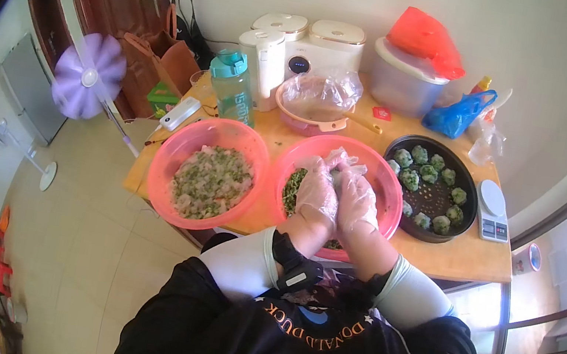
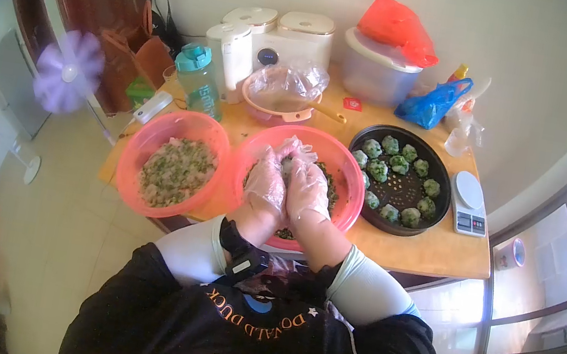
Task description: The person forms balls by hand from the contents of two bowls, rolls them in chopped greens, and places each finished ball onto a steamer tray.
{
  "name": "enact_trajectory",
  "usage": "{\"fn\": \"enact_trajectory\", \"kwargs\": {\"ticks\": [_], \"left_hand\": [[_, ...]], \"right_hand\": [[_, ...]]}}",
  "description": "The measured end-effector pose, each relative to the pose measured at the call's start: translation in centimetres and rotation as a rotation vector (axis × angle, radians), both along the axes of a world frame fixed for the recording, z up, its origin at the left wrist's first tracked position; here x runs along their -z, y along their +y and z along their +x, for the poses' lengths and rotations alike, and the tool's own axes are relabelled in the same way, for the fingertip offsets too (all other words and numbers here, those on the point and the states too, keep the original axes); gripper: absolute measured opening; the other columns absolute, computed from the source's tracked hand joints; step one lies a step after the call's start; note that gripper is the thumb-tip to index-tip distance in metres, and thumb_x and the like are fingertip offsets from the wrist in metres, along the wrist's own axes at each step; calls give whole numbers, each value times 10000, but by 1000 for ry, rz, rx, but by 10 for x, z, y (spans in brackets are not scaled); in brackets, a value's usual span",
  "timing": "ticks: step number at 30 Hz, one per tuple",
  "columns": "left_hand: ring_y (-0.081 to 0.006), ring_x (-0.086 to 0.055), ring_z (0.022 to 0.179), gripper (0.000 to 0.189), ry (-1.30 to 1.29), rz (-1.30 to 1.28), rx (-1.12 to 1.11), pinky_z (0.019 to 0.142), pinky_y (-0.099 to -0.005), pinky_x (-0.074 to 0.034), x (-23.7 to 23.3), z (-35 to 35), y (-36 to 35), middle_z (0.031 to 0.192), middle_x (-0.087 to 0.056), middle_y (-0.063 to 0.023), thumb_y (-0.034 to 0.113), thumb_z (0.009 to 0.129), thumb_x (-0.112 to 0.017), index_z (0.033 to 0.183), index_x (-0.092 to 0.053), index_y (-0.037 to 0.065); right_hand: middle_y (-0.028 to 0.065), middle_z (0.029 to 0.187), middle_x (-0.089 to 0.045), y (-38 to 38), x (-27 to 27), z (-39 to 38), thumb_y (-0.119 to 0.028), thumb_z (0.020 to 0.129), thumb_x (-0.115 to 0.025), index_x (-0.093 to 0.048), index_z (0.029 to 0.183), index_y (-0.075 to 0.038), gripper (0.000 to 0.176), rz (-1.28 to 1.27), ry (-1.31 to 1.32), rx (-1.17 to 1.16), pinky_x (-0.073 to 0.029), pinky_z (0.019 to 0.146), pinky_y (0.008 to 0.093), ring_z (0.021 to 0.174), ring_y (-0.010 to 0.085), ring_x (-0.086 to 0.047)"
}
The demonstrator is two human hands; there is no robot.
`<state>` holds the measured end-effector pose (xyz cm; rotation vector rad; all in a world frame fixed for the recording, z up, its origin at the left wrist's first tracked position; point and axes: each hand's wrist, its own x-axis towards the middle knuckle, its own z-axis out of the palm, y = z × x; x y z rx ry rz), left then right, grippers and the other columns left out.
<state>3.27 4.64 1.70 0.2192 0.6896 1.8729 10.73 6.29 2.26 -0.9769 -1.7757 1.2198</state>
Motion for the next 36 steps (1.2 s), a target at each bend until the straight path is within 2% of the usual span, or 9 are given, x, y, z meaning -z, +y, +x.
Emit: {"fn": "enact_trajectory", "kwargs": {"ticks": [1, 2, 7, 9, 12, 14, 18, 23, 36], "left_hand": [[-291, -605, 1155, 521, 1, 5, 2, 1068, -410, -458, 2, -1, 0, 1270, -633, -163, 414, 1096, -279, 1323, -553, 33], [-287, -597, 1170, 523, 8, 27, 25, 1076, -406, -451, 6, -3, 1, 1284, -625, -160, 416, 1096, -275, 1323, -555, 37], [-282, -616, 1116, 497, -94, 5, -73, 1028, -406, -479, 21, -12, 5, 1207, -643, -147, 412, 1089, -297, 1296, -557, 43], [-266, -645, 998, 450, -217, 567, 346, 944, -390, -511, 97, -43, 36, 1068, -664, -116, 409, 1080, -328, 1183, -602, 67], [-236, -652, 892, 409, -171, 264, 38, 831, -374, -538, 31, -17, 0, 955, -669, -75, 419, 1060, -378, 1058, -631, 98], [-229, -656, 865, 400, -163, 269, 147, 797, -377, -547, 28, -20, -5, 944, -673, -70, 422, 1048, -394, 1035, -638, 105], [-227, -669, 812, 359, -227, 124, 250, 735, -402, -571, -1, -14, -34, 932, -681, -73, 386, 1013, -441, 1028, -645, 91], [-230, -680, 847, 271, -201, 240, 326, 786, -401, -576, 27, -32, -30, 945, -688, -81, 274, 962, -504, 1011, -658, 57], [-222, -671, 897, 192, -343, 250, 230, 865, -372, -545, 8, -26, -46, 990, -689, -83, 167, 913, -540, 1016, -667, 65]], "right_hand": [[201, 1302, -621, -8, -14, -1, -289, 1012, -446, -628, 1303, -75, 405, -320, 180, 40, -435, 1034, 381, 1221, 336, -588], [169, 1287, -637, 24, 38, -2, -297, 1021, -479, -638, 1279, -68, 381, -28, 73, -22, -440, 1028, 368, 1198, 288, -603], [246, 1162, -668, 18, 27, -12, -315, 968, -564, -696, 1135, -33, 353, -40, 174, -51, -476, 948, 443, 1108, 397, -627], [250, 1097, -686, 17, 18, -16, -327, 959, -583, -709, 1079, -19, 354, 10, 77, -75, -486, 917, 453, 1057, 408, -641], [251, 982, -695, 7, -2, -19, -311, 932, -625, -719, 982, -5, 323, 137, -56, -53, -496, 864, 483, 974, 434, -649], [201, 941, -721, 4, -4, -20, -242, 935, -648, -723, 960, 5, 260, 326, -41, -28, -532, 823, 407, 883, 356, -692], [193, 923, -713, 3, -7, -18, -215, 891, -682, -737, 926, -8, 218, 470, -66, -84, -532, 793, 422, 867, 358, -684], [195, 875, -696, 4, 4, -22, -165, 812, -690, -743, 865, -46, 140, 851, -18, -180, -531, 758, 478, 833, 401, -664], [159, 889, -696, 3, -8, -26, -80, 734, -628, -727, 893, -84, 188, 822, -277, -358, -490, 754, 504, 871, 387, -646]]}}
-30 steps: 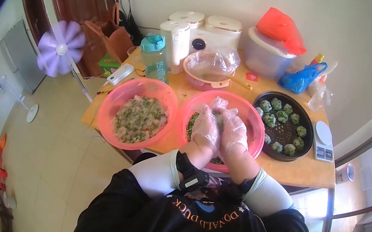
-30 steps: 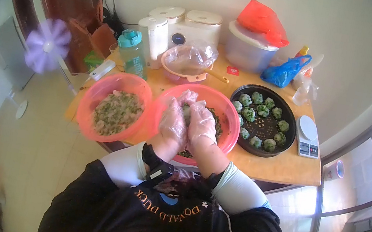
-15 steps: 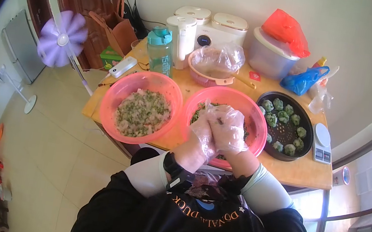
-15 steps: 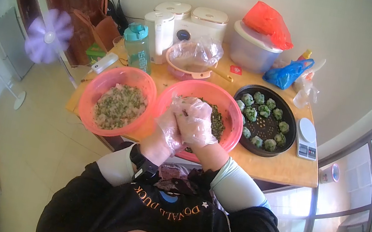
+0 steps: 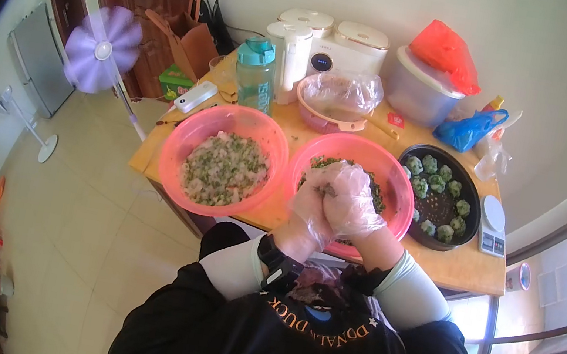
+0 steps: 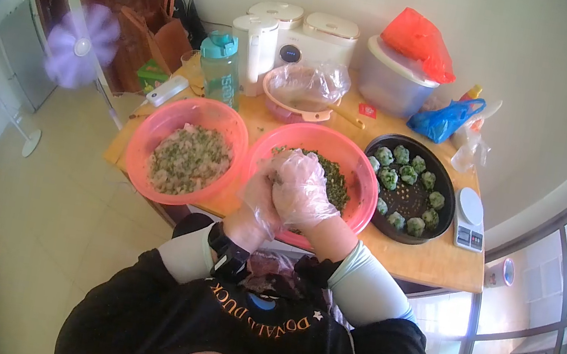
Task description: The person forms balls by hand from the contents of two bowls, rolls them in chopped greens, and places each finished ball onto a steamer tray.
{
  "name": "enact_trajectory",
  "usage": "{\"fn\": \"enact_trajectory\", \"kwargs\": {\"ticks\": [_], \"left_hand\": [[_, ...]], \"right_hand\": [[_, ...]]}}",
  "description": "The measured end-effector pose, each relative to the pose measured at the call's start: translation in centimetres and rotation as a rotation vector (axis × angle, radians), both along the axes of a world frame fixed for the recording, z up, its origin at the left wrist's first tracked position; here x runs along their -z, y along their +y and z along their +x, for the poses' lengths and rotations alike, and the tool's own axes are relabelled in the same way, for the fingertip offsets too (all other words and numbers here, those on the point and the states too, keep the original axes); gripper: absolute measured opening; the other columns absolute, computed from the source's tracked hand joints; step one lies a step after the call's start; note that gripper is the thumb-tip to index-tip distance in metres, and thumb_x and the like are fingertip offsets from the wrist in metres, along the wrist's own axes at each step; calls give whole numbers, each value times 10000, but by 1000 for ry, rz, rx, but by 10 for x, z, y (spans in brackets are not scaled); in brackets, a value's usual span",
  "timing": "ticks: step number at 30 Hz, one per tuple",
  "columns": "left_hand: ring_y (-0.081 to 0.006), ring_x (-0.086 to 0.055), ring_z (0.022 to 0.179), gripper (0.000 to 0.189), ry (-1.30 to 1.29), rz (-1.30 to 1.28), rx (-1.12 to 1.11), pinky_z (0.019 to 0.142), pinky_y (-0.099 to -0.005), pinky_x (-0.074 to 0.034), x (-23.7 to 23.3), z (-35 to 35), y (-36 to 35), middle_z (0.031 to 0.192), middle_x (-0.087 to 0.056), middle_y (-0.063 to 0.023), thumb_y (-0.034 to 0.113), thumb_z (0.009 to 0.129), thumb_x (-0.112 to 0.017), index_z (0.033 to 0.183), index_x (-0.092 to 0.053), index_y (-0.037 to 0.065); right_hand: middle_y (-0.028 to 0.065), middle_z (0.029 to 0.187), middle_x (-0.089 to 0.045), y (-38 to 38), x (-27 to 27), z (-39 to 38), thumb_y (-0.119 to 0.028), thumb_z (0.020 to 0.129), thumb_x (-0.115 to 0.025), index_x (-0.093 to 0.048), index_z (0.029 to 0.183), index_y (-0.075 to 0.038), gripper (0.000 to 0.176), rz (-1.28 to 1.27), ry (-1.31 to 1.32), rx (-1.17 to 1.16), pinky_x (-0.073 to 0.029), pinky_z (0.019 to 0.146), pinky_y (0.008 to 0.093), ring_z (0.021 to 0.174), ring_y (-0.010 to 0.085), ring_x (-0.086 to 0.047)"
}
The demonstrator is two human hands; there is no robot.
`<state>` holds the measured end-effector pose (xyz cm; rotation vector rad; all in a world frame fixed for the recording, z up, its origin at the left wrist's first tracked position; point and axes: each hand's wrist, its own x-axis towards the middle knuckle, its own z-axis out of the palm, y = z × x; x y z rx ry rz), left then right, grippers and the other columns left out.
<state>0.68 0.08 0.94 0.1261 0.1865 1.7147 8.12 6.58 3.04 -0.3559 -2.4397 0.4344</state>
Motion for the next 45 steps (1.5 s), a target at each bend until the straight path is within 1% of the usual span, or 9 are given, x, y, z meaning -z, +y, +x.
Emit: {"fn": "enact_trajectory", "kwargs": {"ticks": [5, 7, 9, 11, 18, 21, 27, 33, 45], "left_hand": [[-237, -647, 1031, 285, -83, 43, -18, 945, -419, -519, 22, -6, 11, 1101, -673, -92, 240, 995, -448, 1130, -637, 76], [-254, -637, 1120, 356, -158, -14, -16, 1017, -457, -499, 28, -7, 9, 1188, -667, -106, 280, 1041, -384, 1225, -615, 83], [-276, -607, 1180, 387, -111, 8, -11, 1052, -498, -474, 30, -8, 10, 1230, -646, -130, 279, 1046, -364, 1263, -606, 68], [-281, -595, 1200, 379, -104, 16, 8, 1063, -501, -467, 36, -11, 13, 1251, -634, -137, 259, 1044, -377, 1281, -594, 59], [-275, -596, 1195, 291, -18, 78, -6, 1043, -472, -483, 19, -6, 10, 1248, -635, -128, 135, 989, -512, 1243, -603, 27], [-270, -615, 1165, 264, -87, 18, -34, 1017, -453, -504, 31, -11, 13, 1216, -646, -126, 131, 983, -520, 1207, -612, 26], [-248, -652, 1063, 229, 66, 99, -49, 957, -386, -534, 56, -24, 23, 1121, -659, -107, 136, 979, -518, 1175, -601, 51], [-192, -645, 924, 140, 112, 127, -70, 788, -332, -551, 50, -16, 21, 1013, -635, -69, 153, 993, -511, 1028, -609, 58], [-178, -595, 823, 341, 99, -28, -207, 819, -357, -526, 44, -11, 20, 832, -580, -19, 423, 1059, -491, 911, -563, 125]], "right_hand": [[217, 976, -707, 3, -12, 7, -37, 832, -553, -709, 1076, -13, 291, -213, 228, -59, -532, 794, 398, 862, 347, -679], [139, 959, -722, 0, -26, 16, -41, 885, -502, -704, 1036, 9, 258, -739, 218, -54, -527, 794, 354, 856, 251, -678], [72, 936, -708, 15, -29, 21, -39, 914, -466, -706, 999, 11, 260, -530, 166, -96, -522, 776, 318, 835, 175, -641], [153, 894, -716, 15, -43, 26, -71, 912, -557, -736, 1020, -2, 220, -764, -9, -40, -533, 767, 361, 822, 245, -689], [209, 902, -694, 18, -58, 14, -249, 941, -622, -739, 938, -9, 267, -279, -355, -22, -526, 747, 405, 799, 353, -661], [207, 914, -704, 10, -76, 8, -184, 891, -659, -749, 993, -25, 209, -440, -399, 136, -533, 742, 400, 824, 331, -674], [208, 918, -687, -12, -56, 31, -114, 792, -688, -738, 939, -22, 181, -308, -124, -84, -523, 811, 412, 893, 363, -661], [184, 1137, -683, -4, -3, 25, -24, 685, -702, -743, 901, -30, 219, -244, 32, -30, -509, 925, 430, 1049, 366, -646], [138, 898, -670, -12, 12, 25, 8, 730, -731, -713, 883, -35, 160, -426, 88, 168, -544, 792, 376, 884, 292, -677]]}}
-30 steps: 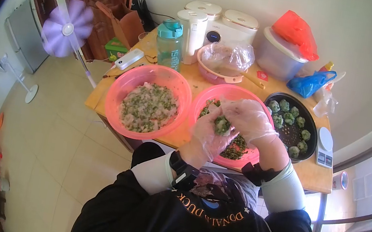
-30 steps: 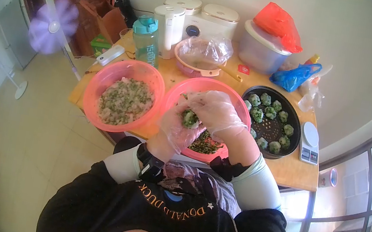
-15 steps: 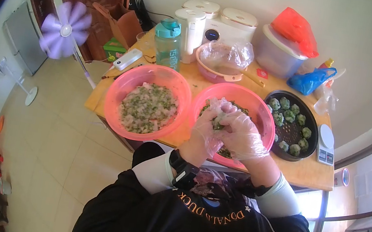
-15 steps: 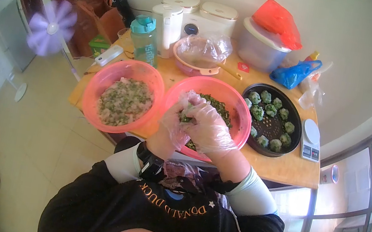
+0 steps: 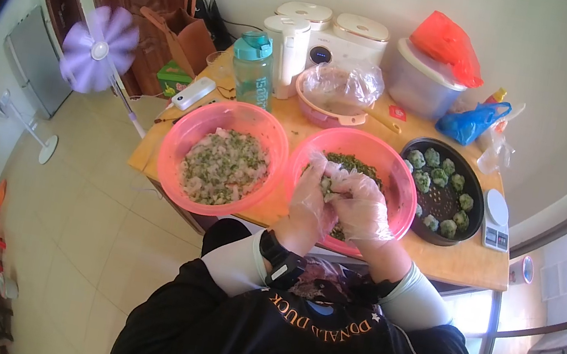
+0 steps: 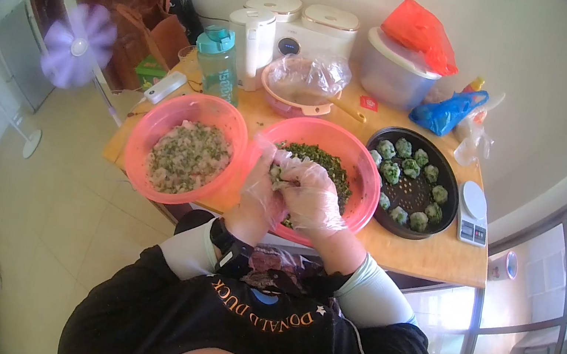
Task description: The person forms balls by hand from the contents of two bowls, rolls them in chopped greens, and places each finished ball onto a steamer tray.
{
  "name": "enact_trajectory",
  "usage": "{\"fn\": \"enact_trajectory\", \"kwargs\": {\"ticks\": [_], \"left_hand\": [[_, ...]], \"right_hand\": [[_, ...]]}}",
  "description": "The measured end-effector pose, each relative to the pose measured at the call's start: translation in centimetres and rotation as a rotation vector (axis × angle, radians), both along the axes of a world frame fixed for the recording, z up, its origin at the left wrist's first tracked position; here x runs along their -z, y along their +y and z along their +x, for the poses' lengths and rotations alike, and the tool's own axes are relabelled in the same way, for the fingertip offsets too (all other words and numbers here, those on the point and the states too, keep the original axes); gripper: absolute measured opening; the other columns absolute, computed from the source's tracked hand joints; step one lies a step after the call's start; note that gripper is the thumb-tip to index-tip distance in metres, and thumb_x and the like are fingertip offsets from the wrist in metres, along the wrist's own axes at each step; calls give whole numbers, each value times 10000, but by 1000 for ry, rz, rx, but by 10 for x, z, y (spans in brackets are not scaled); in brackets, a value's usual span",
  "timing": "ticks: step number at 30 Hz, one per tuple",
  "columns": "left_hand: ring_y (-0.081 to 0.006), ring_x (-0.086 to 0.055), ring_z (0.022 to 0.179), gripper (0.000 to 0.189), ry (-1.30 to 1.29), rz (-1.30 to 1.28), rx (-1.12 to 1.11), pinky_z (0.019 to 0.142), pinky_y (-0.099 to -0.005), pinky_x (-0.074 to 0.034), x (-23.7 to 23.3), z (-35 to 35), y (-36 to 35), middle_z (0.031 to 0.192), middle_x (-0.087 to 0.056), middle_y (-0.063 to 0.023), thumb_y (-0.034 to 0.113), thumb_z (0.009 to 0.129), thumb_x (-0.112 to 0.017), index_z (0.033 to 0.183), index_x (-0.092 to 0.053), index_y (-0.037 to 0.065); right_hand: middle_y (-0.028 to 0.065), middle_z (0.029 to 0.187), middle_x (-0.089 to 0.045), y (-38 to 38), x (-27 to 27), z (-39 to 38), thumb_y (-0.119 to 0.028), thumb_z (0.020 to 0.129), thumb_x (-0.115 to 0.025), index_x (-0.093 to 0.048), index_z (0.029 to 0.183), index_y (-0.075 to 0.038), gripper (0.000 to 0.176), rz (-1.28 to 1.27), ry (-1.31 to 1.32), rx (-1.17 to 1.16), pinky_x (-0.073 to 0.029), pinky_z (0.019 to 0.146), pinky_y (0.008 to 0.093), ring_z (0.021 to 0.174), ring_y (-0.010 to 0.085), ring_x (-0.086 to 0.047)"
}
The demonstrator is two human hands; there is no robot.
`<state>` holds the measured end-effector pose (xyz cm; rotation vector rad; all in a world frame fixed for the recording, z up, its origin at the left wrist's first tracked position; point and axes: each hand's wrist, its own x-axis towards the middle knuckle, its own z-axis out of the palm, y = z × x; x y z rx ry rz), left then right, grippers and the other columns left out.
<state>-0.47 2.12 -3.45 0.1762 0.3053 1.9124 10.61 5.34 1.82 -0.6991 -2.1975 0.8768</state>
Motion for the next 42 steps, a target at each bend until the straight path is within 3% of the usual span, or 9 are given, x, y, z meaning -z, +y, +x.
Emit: {"fn": "enact_trajectory", "kwargs": {"ticks": [13, 21, 25, 27, 28, 31, 34, 36, 42], "left_hand": [[-142, -562, 749, 447, -132, -133, -57, 736, -320, -497, -13, 1, 0, 755, -545, 3, 497, 1057, -454, 814, -550, 135], [-247, -637, 1061, 615, 81, -59, -58, 964, -430, -518, -6, 3, -8, 1134, -666, -104, 512, 1076, -243, 1227, -599, 34], [-234, -630, 1086, 489, 29, 55, 32, 985, -407, -506, -12, 5, -10, 1127, -672, -93, 430, 1090, -316, 1244, -591, 55], [-223, -620, 1118, 340, 77, 72, 3, 1005, -385, -490, -14, 5, -7, 1170, -660, -87, 310, 1083, -415, 1274, -568, 74], [-223, -620, 1118, 340, 74, 70, 7, 1005, -385, -490, -16, 6, -9, 1170, -660, -87, 310, 1083, -415, 1274, -568, 74], [-227, -614, 1147, 288, 128, 101, 64, 1014, -392, -484, -20, 7, -18, 1232, -637, -94, 194, 1055, -477, 1307, -543, 70], [-234, -610, 1167, 335, 173, 122, 97, 1024, -419, -481, -17, 9, -16, 1294, -611, -104, 180, 1050, -478, 1362, -511, 60], [-250, -606, 1179, 356, 222, 106, 166, 1029, -459, -478, -10, 7, -8, 1308, -607, -118, 202, 1055, -473, 1373, -493, 44], [-292, -598, 1211, 355, -152, -136, 313, 1065, -509, -466, -29, 4, -17, 1310, -605, -143, 227, 1055, -446, 1334, -504, 15]], "right_hand": [[179, 966, -684, 2, 16, -4, -97, 818, -700, -732, 1036, -61, 223, 112, 82, 81, -530, 867, 435, 940, 361, -660], [191, 1032, -664, -3, 8, -12, -106, 810, -707, -689, 1203, -41, 399, 336, 59, -35, -511, 890, 456, 1008, 375, -618], [196, 1059, -669, 9, 9, -6, -106, 826, -695, -682, 1231, -47, 410, 318, -28, -3, -509, 908, 456, 1033, 368, -618], [206, 1095, -677, 19, 4, -1, -128, 862, -681, -684, 1228, -39, 376, 224, -37, 11, -519, 903, 433, 1027, 356, -638], [204, 1125, -685, 14, -17, 4, -173, 911, -649, -695, 1214, -56, 328, -230, -30, -42, -526, 894, 397, 1001, 341, -663], [200, 1130, -689, 33, -35, 12, -241, 945, -610, -707, 1194, -73, 315, -290, -218, -60, -528, 854, 373, 962, 335, -677], [179, 1094, -691, 46, -52, 15, -281, 943, -598, -709, 1203, -106, 333, -247, -473, -98, -524, 829, 388, 962, 337, -669], [167, 989, -707, 63, -43, 16, -321, 936, -626, -721, 1205, -129, 344, 265, -561, -317, -520, 855, 401, 924, 338, -667], [162, 1116, -660, 55, -63, 9, -337, 964, -571, -716, 1178, -125, 333, 304, -778, -476, -482, 920, 453, 1073, 357, -607]]}}
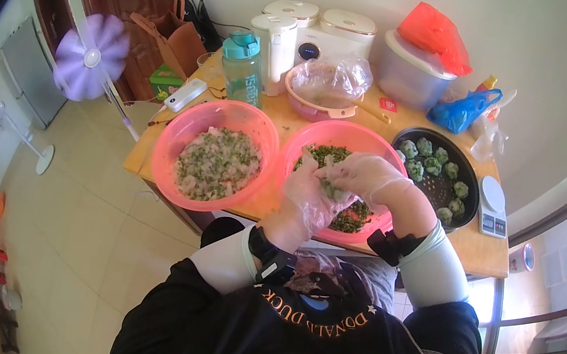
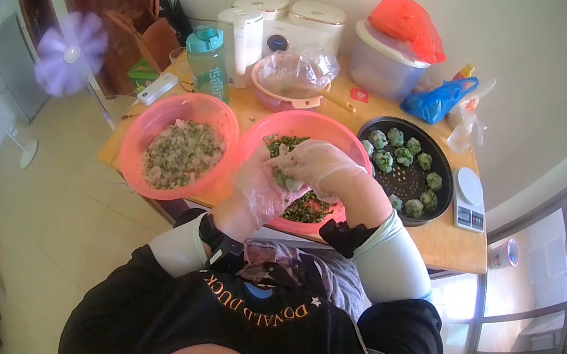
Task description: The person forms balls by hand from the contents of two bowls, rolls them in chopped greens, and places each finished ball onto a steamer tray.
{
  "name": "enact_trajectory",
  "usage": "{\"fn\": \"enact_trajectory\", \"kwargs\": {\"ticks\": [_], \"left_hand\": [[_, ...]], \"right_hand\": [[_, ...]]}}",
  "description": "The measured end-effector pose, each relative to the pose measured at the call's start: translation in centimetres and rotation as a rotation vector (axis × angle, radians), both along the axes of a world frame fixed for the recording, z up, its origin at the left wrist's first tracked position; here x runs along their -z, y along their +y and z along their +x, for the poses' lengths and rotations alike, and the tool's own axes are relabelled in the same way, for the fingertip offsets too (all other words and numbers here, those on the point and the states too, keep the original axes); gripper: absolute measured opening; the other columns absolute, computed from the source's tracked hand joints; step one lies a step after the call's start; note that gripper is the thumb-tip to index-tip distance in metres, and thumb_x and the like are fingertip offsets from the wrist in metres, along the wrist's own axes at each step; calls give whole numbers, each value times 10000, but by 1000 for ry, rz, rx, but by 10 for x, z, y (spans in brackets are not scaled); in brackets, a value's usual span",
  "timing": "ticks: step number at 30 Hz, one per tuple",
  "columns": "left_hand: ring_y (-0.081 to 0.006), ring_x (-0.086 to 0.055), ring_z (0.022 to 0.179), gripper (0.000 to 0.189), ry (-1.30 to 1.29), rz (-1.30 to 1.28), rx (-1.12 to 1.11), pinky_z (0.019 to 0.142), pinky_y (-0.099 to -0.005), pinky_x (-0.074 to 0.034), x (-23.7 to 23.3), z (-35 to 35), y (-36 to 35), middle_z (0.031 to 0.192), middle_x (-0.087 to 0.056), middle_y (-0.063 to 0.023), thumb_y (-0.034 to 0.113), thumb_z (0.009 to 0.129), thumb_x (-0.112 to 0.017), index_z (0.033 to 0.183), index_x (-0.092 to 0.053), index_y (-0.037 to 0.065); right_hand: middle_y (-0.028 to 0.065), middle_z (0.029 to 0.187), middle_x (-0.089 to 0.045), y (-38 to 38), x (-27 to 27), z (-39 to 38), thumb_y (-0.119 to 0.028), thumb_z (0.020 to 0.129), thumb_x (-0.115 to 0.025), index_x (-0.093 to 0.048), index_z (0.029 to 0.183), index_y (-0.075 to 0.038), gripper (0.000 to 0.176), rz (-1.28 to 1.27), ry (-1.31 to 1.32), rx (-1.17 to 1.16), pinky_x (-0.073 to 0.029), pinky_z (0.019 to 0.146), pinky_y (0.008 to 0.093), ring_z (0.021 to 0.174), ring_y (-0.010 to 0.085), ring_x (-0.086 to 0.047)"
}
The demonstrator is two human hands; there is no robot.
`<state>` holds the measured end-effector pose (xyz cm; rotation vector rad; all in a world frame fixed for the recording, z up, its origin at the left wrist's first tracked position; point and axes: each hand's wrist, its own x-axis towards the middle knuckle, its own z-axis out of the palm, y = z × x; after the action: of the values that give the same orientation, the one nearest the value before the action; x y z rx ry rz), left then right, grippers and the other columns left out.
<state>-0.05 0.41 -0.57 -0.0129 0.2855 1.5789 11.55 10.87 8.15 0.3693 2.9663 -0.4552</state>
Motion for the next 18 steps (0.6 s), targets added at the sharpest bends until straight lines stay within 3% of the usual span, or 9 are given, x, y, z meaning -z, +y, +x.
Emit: {"fn": "enact_trajectory", "kwargs": {"ticks": [4, 6, 7, 9, 10, 13, 15, 16, 18], "left_hand": [[-304, -599, 1223, 298, 62, 0, -66, 1078, -505, -468, 0, 8, 4, 1290, -616, -145, 184, 1034, -489, 1269, -527, 5], [-289, -635, 1121, 211, 64, 21, -161, 1018, -490, -510, -9, 12, 1, 1174, -647, -120, 142, 1008, -536, 1174, -560, 15], [-289, -635, 1121, 211, 65, 24, -163, 1018, -490, -510, 0, 8, 4, 1174, -647, -120, 142, 1008, -536, 1174, -560, 15], [-256, -636, 1014, 151, 44, 39, -237, 956, -443, -532, 25, -2, 14, 1053, -640, -88, 121, 994, -557, 1117, -576, 36], [-256, -636, 1014, 151, 44, 41, -239, 956, -443, -532, 24, -3, 15, 1053, -640, -88, 121, 994, -557, 1117, -576, 36], [-227, -615, 947, 122, -3, 242, -330, 897, -402, -534, 28, -8, 25, 969, -619, -64, 135, 1002, -550, 1086, -587, 55], [-229, -616, 999, 134, 44, 511, -257, 919, -375, -519, 37, -14, 36, 1018, -624, -78, 157, 1009, -543, 1087, -589, 58], [-229, -616, 999, 134, 43, 514, -258, 919, -375, -519, 34, -10, 34, 1018, -624, -78, 157, 1009, -543, 1087, -589, 58], [-256, -610, 1076, 220, 83, 397, -298, 989, -385, -486, 23, 5, 23, 1118, -625, -107, 181, 1000, -552, 1160, -589, 34]], "right_hand": [[166, 1106, -662, 1, 1, -2, -344, 974, -555, -718, 1149, -110, 335, -56, -121, 151, -491, 911, 444, 1065, 357, -609], [176, 1121, -676, 0, 5, 14, -320, 980, -555, -701, 1144, -79, 326, 384, 195, -76, -500, 898, 450, 1028, 372, -626], [176, 1121, -676, -11, -7, 14, -320, 980, -555, -701, 1144, -79, 326, 386, 197, -78, -500, 898, 450, 1028, 372, -626], [214, 1095, -679, -38, -34, 16, -179, 947, -581, -658, 1189, -43, 288, -135, 222, 483, -507, 873, 491, 971, 423, -641], [214, 1095, -679, -45, -24, 17, -179, 947, -581, -658, 1189, -43, 288, -133, 223, 481, -507, 873, 491, 971, 423, -641], [282, 1295, -606, -60, 53, 15, -58, 903, -585, -594, 1325, -20, 423, 15, 877, 380, -509, 951, 451, 1127, 409, -633], [344, 1436, -447, -74, 77, 6, -70, 882, -579, -448, 1442, 28, 583, -149, 865, 400, -469, 1029, 437, 1239, 455, -546], [377, 1513, -333, -80, 78, 1, -100, 881, -580, -393, 1464, 52, 631, -356, 822, 465, -451, 1063, 450, 1316, 498, -471], [368, 1554, -267, -83, 66, 1, -105, 880, -583, -311, 1505, 68, 704, -328, 752, 519, -448, 1064, 436, 1338, 491, -453]]}}
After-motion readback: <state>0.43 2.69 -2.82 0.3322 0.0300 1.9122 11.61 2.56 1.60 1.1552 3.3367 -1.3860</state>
